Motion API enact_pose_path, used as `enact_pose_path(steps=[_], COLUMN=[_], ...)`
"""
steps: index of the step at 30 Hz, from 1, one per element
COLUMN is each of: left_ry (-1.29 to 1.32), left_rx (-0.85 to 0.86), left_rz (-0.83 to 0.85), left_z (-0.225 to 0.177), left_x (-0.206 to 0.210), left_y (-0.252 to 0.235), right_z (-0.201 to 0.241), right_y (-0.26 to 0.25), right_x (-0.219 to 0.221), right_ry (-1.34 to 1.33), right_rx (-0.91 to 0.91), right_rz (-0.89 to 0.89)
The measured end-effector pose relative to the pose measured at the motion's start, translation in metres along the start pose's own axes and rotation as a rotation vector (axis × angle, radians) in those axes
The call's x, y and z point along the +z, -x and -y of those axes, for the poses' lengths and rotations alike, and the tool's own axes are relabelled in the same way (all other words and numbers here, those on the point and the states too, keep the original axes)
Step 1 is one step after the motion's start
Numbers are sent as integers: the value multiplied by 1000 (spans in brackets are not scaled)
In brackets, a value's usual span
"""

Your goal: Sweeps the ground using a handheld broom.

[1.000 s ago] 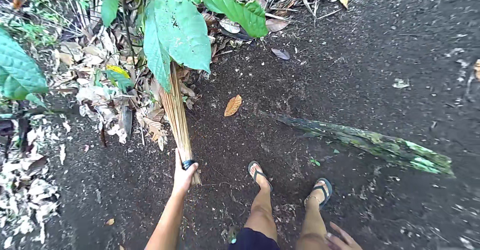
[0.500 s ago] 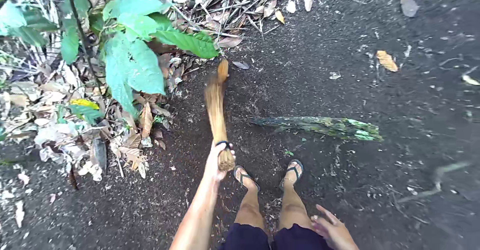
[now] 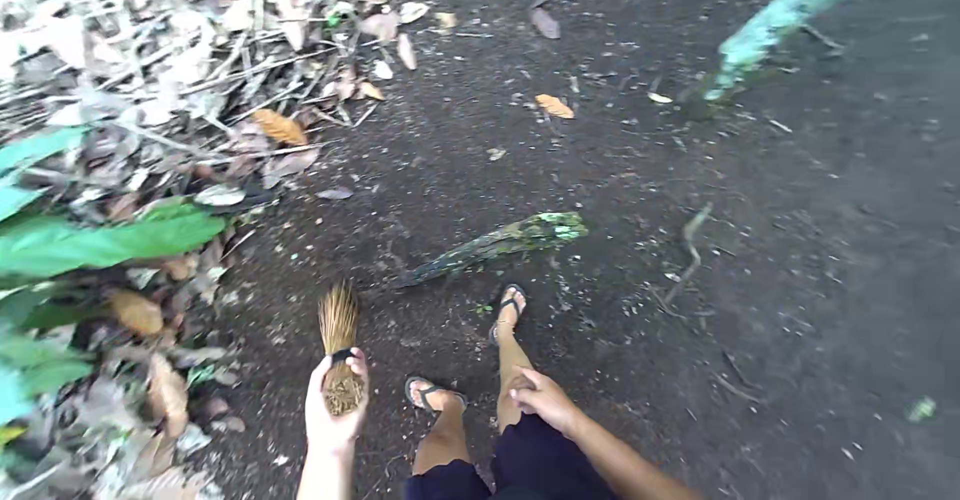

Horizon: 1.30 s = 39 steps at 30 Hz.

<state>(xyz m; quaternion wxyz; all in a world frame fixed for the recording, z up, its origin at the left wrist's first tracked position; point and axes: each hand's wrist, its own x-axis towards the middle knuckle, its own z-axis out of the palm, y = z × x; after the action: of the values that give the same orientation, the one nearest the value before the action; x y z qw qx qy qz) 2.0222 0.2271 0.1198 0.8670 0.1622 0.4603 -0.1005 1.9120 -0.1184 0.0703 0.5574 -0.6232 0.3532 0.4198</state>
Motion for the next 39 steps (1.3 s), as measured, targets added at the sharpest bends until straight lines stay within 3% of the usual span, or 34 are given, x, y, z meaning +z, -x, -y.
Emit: enact_pose_path(steps=[6,9,12,14,16,19,22,25,28,31,34,36,39], left_ry=[-600,-1056,-1593,-1688,-1627,-1587,-1635,-1685,-1686,-1633,-1599,-1597,-1611], left_rx=[-45,-69,-32,-40,-30,-71,-84,-64,-77,-112,-108,-90,-57], left_rz=[133,355,605,605,494,200,-78,-311,-482,-541,-546,-488,-401], left_z=[133,199,247,262,259,234,198,164,141,136,148,159,170], left_x=[88,137,166,177,181,171,142,107,79,68,84,100,128], left_y=[4,17,18,12,2,-5,-5,0,10,13,11,7,5], right_z=[82,114,128,126,116,97,100,122,128,105,99,106,129], right_y=[16,34,45,46,46,41,22,10,23,50,74,86,83], right_x=[-58,-99,-150,-192,-230,-276,-322,-366,-392,-410,-404,-398,-391], right_ry=[-307,-493,-725,-815,-893,-1034,-1191,-1353,-1407,-1513,-1551,-1534,-1475], right_rx=[-152,-232,-233,-209,-189,-138,-26,61,6,-168,-290,-334,-313], right_rz=[214,304,133,-56,-210,-376,-441,-339,-4,330,469,438,197])
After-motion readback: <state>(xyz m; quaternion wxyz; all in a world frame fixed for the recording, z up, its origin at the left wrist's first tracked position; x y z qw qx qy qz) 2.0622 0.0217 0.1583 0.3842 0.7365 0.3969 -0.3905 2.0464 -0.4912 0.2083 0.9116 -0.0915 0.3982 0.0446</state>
